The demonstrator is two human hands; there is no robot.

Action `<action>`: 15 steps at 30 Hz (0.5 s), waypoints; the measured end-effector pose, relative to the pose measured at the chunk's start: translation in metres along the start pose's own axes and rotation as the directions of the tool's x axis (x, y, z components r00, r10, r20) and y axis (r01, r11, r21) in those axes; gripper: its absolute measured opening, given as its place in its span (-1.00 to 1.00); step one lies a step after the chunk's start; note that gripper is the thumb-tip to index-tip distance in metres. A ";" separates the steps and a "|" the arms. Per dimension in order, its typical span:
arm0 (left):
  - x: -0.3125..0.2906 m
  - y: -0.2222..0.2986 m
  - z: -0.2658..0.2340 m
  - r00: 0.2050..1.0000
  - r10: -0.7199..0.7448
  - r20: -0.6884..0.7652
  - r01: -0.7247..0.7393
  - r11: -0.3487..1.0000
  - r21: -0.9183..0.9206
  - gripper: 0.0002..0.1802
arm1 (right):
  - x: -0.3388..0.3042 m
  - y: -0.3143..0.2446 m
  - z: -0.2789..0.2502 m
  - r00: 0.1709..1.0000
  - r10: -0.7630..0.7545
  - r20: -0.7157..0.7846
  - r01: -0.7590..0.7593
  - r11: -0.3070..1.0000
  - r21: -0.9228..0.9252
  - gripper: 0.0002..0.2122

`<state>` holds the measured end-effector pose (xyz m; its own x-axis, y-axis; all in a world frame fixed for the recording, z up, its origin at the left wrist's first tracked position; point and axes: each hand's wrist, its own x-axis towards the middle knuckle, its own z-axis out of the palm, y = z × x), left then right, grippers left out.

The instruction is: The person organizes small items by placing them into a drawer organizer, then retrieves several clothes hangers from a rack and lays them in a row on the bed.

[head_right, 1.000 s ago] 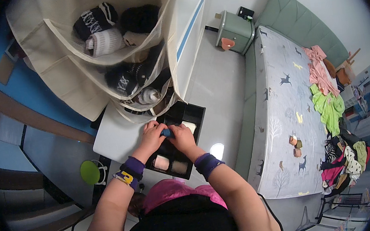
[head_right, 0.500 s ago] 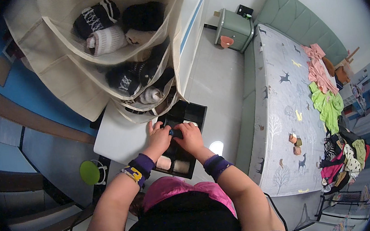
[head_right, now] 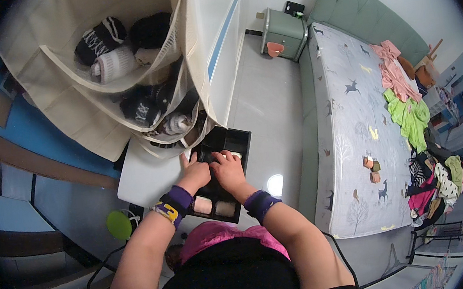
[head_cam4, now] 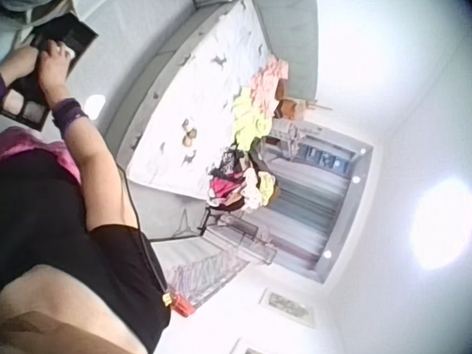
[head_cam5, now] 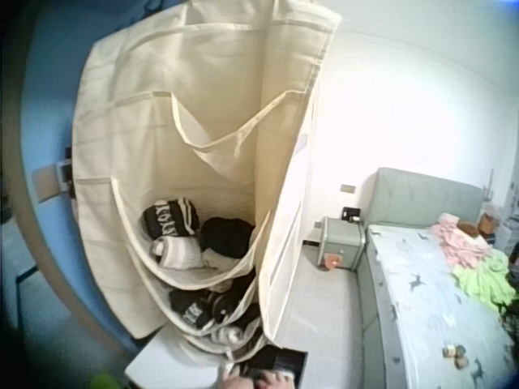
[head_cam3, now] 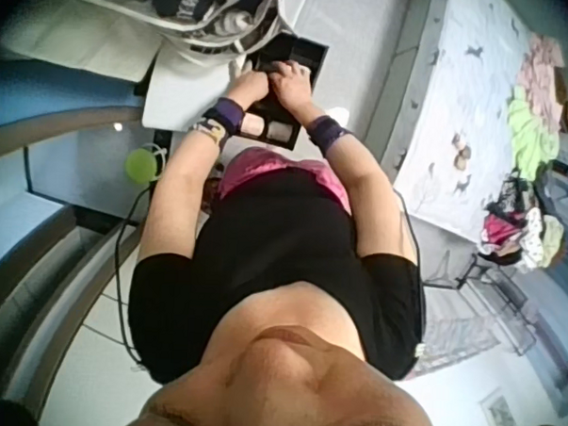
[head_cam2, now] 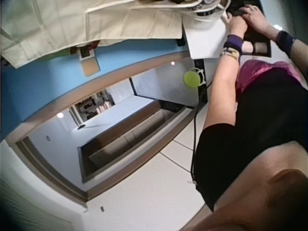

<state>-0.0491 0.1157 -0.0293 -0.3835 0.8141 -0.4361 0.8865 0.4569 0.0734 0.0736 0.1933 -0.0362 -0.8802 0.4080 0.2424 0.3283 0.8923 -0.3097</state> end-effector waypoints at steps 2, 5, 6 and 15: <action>-0.001 -0.001 -0.003 0.999 0.023 0.037 -0.024 0.999 0.028 -0.66 | 0.001 0.000 0.002 1.000 0.017 -0.003 -0.017 1.000 0.005 -0.81; -0.001 -0.006 0.002 0.993 0.102 -0.054 -0.096 0.991 0.094 -0.67 | 0.002 0.001 0.009 1.000 0.026 -0.001 -0.026 1.000 -0.015 -0.85; -0.001 -0.009 0.003 0.984 0.143 -0.103 -0.126 0.980 0.153 -0.70 | 0.005 0.000 0.010 0.999 0.023 0.037 -0.022 1.000 -0.019 -0.86; -0.034 -0.022 -0.009 0.801 0.400 -0.446 -0.403 0.911 0.093 -0.78 | 0.019 0.003 0.024 0.994 0.028 0.106 -0.015 0.992 -0.123 -0.82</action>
<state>-0.0582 0.0811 -0.0082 -0.0680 0.9945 0.0799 0.9858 0.0547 0.1587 0.0499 0.1990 -0.0551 -0.9019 0.4104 0.1348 0.3813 0.9030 -0.1980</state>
